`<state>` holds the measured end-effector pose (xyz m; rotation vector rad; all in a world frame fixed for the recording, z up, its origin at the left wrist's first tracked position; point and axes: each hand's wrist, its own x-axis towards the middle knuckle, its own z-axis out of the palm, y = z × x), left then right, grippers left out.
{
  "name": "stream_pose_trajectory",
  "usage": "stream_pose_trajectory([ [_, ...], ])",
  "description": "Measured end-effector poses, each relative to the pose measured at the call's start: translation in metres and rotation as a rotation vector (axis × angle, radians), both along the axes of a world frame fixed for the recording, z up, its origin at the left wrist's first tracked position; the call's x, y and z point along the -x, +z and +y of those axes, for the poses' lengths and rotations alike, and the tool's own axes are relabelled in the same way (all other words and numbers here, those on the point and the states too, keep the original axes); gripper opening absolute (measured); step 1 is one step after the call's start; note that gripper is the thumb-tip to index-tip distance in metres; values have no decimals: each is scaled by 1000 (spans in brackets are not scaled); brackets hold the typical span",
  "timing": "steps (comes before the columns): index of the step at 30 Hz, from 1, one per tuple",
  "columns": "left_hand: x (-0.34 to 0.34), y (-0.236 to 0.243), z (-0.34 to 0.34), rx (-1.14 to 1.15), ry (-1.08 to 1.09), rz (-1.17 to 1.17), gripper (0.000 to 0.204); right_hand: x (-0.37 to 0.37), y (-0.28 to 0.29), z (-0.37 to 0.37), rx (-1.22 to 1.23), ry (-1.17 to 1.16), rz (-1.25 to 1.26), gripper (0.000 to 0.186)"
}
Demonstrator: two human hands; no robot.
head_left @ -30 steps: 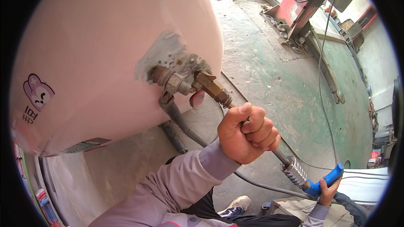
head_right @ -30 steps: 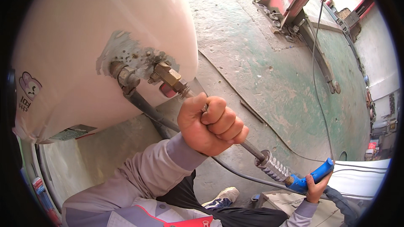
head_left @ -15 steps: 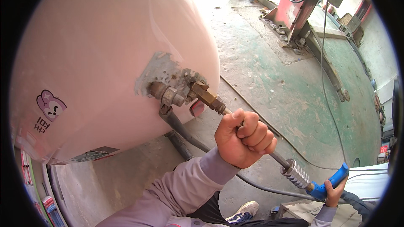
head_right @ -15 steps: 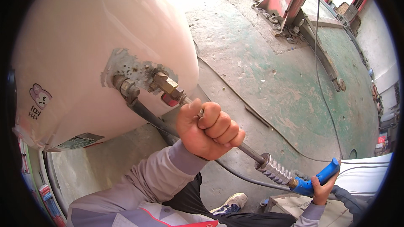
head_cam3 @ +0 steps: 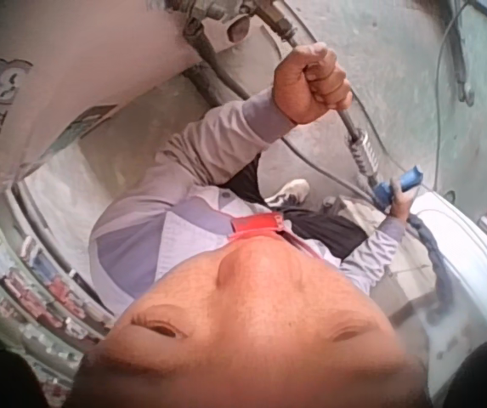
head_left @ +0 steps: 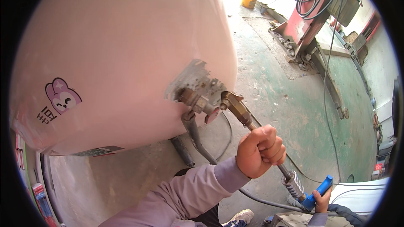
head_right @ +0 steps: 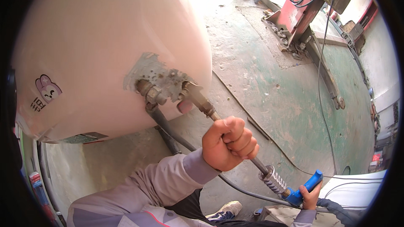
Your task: The person uses a welding torch to heat and work on the fuel cap area of a pink scooter. They manipulate the torch and the fuel cap assembly, applying heat to the joint.
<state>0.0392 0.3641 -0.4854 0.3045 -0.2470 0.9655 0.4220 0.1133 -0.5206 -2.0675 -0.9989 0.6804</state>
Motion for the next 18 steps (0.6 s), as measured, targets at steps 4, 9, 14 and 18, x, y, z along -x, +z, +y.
stream_pose_trajectory([
  [4, 1, 0, -2, -2, 1, 3, 42, -1, -3, 6, 45, -11, 41, 105],
  [9, 3, 4, -6, -10, 35, 22, 42, -3, -8, 9, 50, 8, 81, 105],
  [14, 3, 10, -11, -40, 47, 9, 43, -3, -13, 13, 58, 9, 137, 99],
  [18, 3, 11, -15, -39, 62, 28, 44, -4, -15, 13, 84, -9, 174, 99],
])
